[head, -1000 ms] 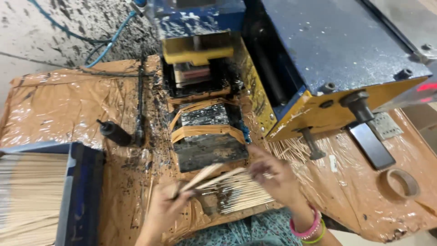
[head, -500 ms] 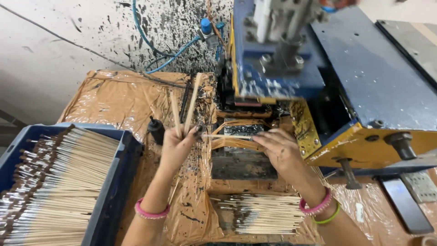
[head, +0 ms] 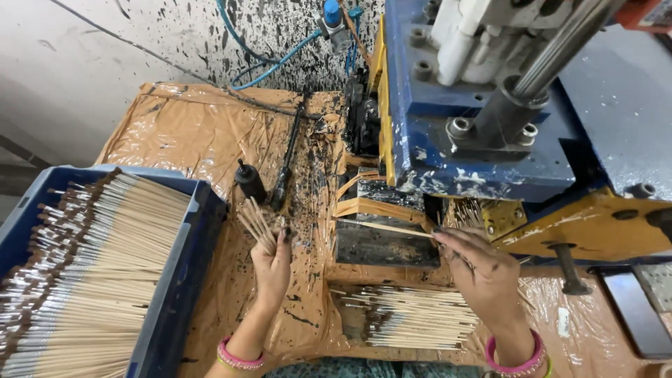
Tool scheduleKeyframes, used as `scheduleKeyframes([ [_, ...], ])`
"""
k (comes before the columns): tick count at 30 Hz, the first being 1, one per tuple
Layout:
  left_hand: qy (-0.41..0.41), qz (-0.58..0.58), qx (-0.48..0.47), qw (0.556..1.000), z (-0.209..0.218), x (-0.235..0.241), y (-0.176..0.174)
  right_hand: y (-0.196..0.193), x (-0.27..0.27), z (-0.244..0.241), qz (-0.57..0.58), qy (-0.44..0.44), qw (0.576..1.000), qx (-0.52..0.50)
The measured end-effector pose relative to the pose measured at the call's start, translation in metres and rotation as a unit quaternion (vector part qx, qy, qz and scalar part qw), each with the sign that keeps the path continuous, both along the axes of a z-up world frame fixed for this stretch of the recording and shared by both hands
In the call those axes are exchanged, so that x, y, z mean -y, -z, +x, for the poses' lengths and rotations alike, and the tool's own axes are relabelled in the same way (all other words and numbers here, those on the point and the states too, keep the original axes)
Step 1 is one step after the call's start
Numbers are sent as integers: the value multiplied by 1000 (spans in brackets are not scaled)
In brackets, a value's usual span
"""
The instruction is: Operating a machine to process and collect bundles of thin wooden sticks.
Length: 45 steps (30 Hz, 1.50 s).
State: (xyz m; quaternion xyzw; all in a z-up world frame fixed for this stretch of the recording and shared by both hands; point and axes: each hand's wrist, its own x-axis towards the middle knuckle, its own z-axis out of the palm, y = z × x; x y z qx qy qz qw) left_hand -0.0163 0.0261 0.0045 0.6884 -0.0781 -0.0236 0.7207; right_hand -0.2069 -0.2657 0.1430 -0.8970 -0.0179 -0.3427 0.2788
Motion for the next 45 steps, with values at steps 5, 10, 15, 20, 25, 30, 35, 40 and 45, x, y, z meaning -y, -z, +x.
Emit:
scheduleKeyframes([
  [5,124,-147,157,969,-11,23,-67,-18,-18,1,-40,4,999,17],
  [10,116,-80,188,972,-9,36,-92,-32,-25,11,-88,24,996,15],
  [15,72,-35,138,987,15,44,-117,-61,-30,45,-209,45,976,-36],
  [20,28,18,97,995,40,52,-116,-33,-12,61,-255,53,964,-62],
  [25,138,-85,-106,981,51,73,-92,-6,3,57,-118,30,991,-49],
  [30,183,-178,-187,949,58,78,-92,1,5,64,-57,36,997,-33],
  [35,176,-175,-221,943,52,77,-97,61,28,63,-9,27,999,20],
  [40,167,-112,-247,948,52,71,-105,179,102,104,-24,66,997,-18],
  [45,240,-225,-232,915,46,50,-53,86,42,65,-16,108,994,6],
])
